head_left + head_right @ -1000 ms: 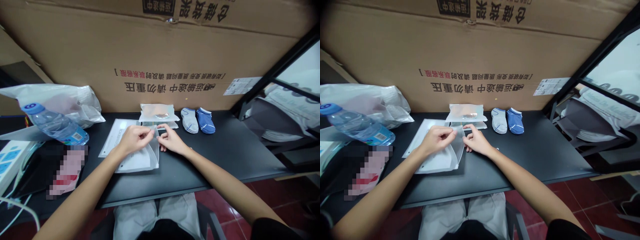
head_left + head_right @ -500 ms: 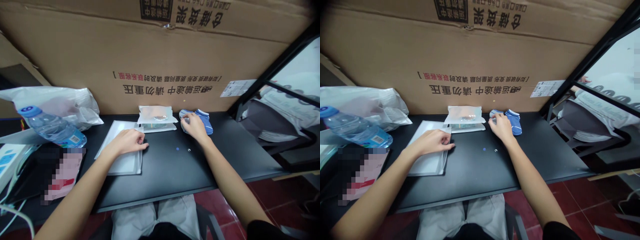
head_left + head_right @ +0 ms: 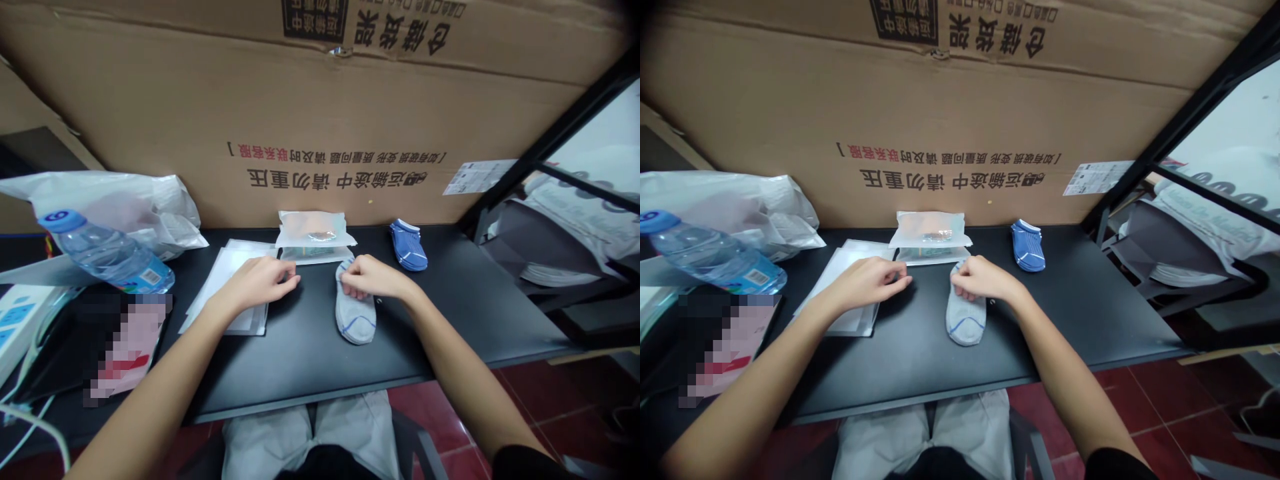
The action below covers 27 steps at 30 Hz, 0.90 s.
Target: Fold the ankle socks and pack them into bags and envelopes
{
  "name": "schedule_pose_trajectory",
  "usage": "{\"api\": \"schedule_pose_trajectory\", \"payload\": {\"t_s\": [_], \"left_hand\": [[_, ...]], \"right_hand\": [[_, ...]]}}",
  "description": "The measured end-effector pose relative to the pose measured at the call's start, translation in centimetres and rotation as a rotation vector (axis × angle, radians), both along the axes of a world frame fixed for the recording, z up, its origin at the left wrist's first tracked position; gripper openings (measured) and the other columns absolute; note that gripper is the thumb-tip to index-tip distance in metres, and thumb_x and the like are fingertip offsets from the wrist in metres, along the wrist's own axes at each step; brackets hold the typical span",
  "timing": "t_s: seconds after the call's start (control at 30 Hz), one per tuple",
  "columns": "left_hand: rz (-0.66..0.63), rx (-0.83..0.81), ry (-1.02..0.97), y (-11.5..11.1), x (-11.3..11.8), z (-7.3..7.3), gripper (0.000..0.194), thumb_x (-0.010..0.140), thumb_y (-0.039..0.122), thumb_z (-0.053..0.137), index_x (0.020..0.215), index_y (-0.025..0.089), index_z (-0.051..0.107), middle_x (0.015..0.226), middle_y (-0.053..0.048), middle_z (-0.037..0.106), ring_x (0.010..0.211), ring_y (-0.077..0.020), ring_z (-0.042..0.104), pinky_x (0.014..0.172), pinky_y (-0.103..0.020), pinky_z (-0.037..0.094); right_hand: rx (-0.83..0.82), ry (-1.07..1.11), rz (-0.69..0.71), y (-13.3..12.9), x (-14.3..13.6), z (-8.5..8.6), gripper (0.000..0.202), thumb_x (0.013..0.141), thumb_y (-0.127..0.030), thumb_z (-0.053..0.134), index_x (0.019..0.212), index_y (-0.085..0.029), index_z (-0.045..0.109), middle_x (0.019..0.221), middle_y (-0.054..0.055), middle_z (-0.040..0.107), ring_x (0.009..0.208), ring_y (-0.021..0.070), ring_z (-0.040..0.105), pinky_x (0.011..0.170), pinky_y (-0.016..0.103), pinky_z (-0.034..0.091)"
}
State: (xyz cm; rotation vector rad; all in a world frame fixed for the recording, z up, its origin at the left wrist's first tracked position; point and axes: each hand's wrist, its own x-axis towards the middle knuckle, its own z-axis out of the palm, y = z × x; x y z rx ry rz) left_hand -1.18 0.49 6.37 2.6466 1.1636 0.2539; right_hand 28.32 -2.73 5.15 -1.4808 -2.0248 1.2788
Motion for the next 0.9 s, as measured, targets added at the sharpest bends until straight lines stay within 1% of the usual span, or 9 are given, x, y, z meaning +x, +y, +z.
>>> {"api": "schedule_pose_trajectory", "payload": {"t_s": [0.13,0.27,0.33,0.47,0.57,0.63,0.77,0.83,0.9], "left_hand": [[-0.029,-0.005,-0.073,-0.4,0.7,-0.6,0.030,0.102,0.041,0.053,0.082,0.023,0.066,0.068,0.000,0.068,0.058,-0.0166,0.055,0.059,-0.029,0.029],[0.055,-0.027,-0.168,-0.3,0.7,-1.1,0.029,0.107,0.045,0.047,0.116,0.025,0.067,0.081,0.000,0.073,0.071,-0.0197,0.064,0.066,-0.029,0.037],[0.066,-0.041,-0.201,-0.1,0.6,-1.3,0.034,0.105,0.049,0.051,0.126,0.026,0.065,0.087,0.000,0.073,0.075,-0.0205,0.065,0.067,-0.029,0.039],[0.030,-0.062,-0.208,0.3,0.4,-1.7,0.036,0.093,0.047,0.068,0.122,0.025,0.066,0.092,-0.001,0.071,0.076,-0.0192,0.062,0.067,-0.028,0.040],[0.017,-0.098,-0.278,0.5,0.5,-1.9,0.030,0.092,0.042,0.070,0.114,0.023,0.067,0.092,-0.001,0.069,0.073,-0.0166,0.058,0.067,-0.027,0.040],[-0.009,-0.116,-0.352,0.5,0.7,-2.0,0.022,0.093,0.039,0.068,0.106,0.021,0.068,0.092,-0.001,0.067,0.070,-0.0148,0.055,0.067,-0.027,0.042],[-0.086,-0.173,-0.495,0.1,1.2,-1.2,0.022,0.095,0.040,0.067,0.093,0.019,0.069,0.087,-0.002,0.065,0.071,-0.0140,0.054,0.066,-0.026,0.042],[-0.079,-0.190,-0.524,-0.2,1.2,-0.6,0.028,0.099,0.043,0.063,0.087,0.018,0.069,0.083,-0.001,0.064,0.071,-0.0143,0.054,0.064,-0.026,0.041],[-0.010,-0.148,-0.500,-0.2,1.1,-0.3,0.033,0.103,0.043,0.055,0.086,0.018,0.070,0.081,-0.001,0.065,0.070,-0.0147,0.054,0.064,-0.027,0.039]], "right_hand": [[0.164,0.103,0.158,-1.1,-3.0,-0.3,0.023,0.083,-0.014,0.056,0.076,-0.018,0.078,0.066,0.000,0.073,0.059,0.0145,0.066,0.057,0.024,0.050],[0.274,0.183,0.206,-1.9,-4.9,-0.9,0.023,0.083,-0.011,0.059,0.089,-0.018,0.079,0.083,0.001,0.078,0.073,0.0164,0.069,0.070,0.026,0.052],[0.320,0.221,0.216,-2.1,-5.4,-1.2,0.022,0.085,-0.012,0.059,0.091,-0.019,0.078,0.089,0.002,0.079,0.079,0.0177,0.070,0.076,0.028,0.053],[0.459,0.241,0.123,-2.1,-5.6,-1.4,0.016,0.089,-0.015,0.060,0.089,-0.020,0.075,0.084,0.001,0.075,0.074,0.0166,0.067,0.074,0.027,0.050],[0.583,0.240,-0.055,-1.7,-5.3,-1.5,0.014,0.091,-0.016,0.059,0.085,-0.020,0.070,0.079,0.001,0.070,0.068,0.0150,0.060,0.067,0.026,0.047],[0.635,0.251,-0.128,-1.3,-5.1,-1.7,0.011,0.092,-0.017,0.059,0.092,-0.020,0.070,0.086,0.002,0.070,0.070,0.0151,0.060,0.066,0.026,0.048],[0.662,0.168,-0.008,-0.8,-4.8,-3.0,0.028,0.090,-0.017,0.066,0.117,-0.020,0.070,0.108,0.006,0.066,0.079,0.0154,0.062,0.071,0.027,0.051],[0.668,0.116,0.055,-0.7,-4.6,-3.6,0.025,0.089,-0.014,0.066,0.113,-0.020,0.072,0.108,0.006,0.065,0.079,0.0152,0.062,0.073,0.028,0.050],[0.664,0.084,0.074,-0.6,-4.5,-3.9,0.021,0.089,-0.012,0.064,0.107,-0.020,0.072,0.105,0.005,0.064,0.081,0.0158,0.062,0.076,0.028,0.050]]}}
